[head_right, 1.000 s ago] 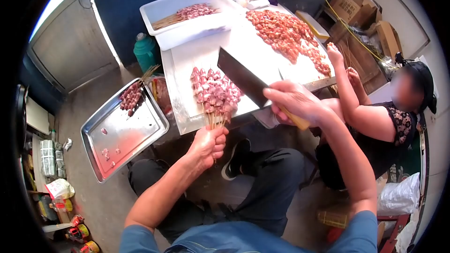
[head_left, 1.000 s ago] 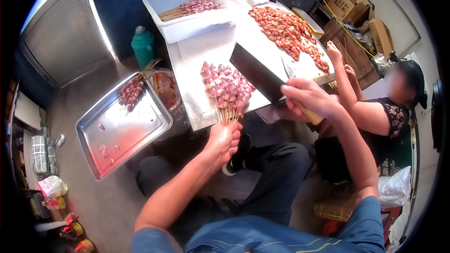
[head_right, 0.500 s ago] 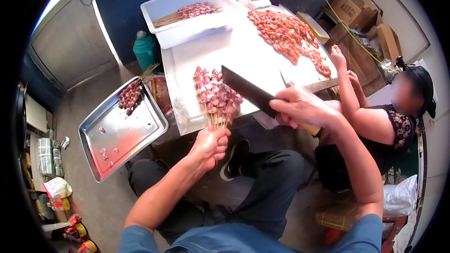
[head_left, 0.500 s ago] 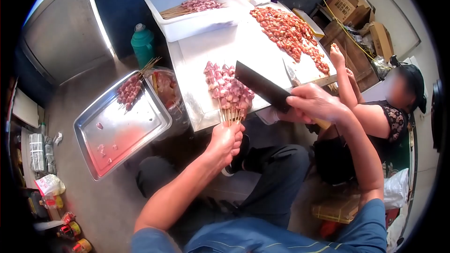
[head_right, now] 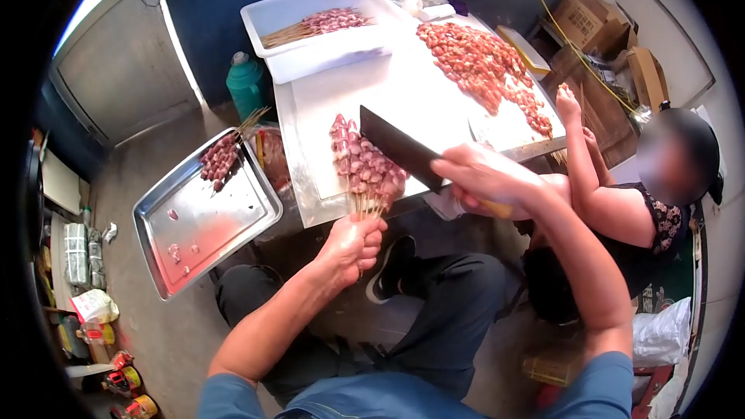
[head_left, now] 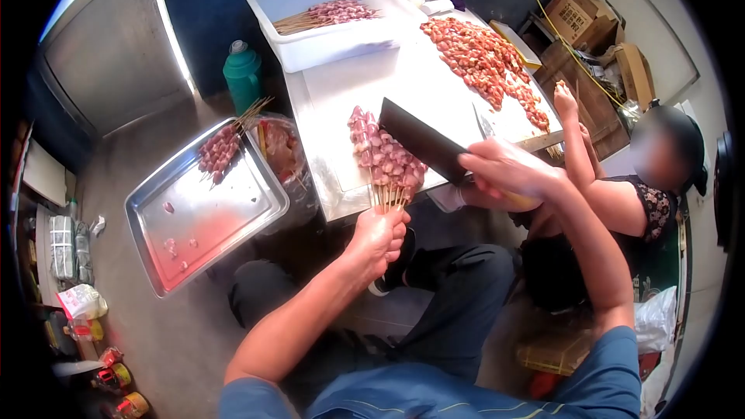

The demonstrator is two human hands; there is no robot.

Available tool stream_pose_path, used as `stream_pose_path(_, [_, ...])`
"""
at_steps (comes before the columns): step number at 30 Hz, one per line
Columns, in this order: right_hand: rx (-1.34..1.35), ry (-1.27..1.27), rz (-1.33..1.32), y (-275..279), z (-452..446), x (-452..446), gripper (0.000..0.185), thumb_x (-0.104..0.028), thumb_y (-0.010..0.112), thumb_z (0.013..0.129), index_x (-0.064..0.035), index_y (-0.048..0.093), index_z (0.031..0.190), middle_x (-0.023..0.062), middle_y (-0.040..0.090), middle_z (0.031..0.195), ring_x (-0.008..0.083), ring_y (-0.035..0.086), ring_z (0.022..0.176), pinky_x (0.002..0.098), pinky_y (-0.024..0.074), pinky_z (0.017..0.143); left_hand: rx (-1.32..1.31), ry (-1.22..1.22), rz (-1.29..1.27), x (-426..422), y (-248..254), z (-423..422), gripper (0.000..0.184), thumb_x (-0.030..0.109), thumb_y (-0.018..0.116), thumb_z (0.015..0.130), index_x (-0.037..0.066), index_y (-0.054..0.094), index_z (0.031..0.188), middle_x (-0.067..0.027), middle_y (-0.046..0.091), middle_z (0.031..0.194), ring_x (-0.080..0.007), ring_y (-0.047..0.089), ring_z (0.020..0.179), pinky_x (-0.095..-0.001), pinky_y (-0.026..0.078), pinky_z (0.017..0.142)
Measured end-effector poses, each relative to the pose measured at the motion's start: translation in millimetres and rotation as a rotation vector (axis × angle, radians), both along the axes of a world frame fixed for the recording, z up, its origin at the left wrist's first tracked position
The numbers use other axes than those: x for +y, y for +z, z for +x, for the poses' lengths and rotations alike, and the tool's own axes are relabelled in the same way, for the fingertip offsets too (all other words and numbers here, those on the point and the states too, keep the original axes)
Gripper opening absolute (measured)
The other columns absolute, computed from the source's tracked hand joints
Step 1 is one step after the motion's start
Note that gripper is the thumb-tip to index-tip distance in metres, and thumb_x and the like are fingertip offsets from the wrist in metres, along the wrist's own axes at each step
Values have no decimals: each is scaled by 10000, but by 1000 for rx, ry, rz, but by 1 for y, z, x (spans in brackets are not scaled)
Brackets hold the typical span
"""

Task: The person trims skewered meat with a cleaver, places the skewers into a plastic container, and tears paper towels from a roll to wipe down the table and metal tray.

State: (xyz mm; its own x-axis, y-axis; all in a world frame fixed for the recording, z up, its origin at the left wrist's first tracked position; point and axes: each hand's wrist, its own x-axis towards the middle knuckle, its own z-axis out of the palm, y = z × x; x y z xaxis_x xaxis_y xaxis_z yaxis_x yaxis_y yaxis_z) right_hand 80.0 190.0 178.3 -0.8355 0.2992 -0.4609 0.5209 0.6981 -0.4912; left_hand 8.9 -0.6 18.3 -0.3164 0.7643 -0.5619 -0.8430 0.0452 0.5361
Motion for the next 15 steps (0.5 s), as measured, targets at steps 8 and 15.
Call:
stream_pose_path(8, [202, 41, 35, 13, 2, -5, 404, -331, 523, 959, 21, 564, 766, 36, 558, 614, 106, 549, 523, 282, 455, 518, 5, -13, -8, 1, 0, 0, 86, 135, 539, 919, 73, 508, 869, 66, 342, 575, -41, 258, 412, -230, 171, 372])
stream_pose_path(15, [207, 51, -22, -34, -51, -11, 398, -319, 500, 969, 11, 544, 750, 44, 555, 624, 117, 550, 524, 275, 450, 500, 27, -20, -11, 1, 0, -2, 75, 125, 540, 907, 77, 511, 858, 68, 345, 575, -40, 256, 414, -227, 169, 372])
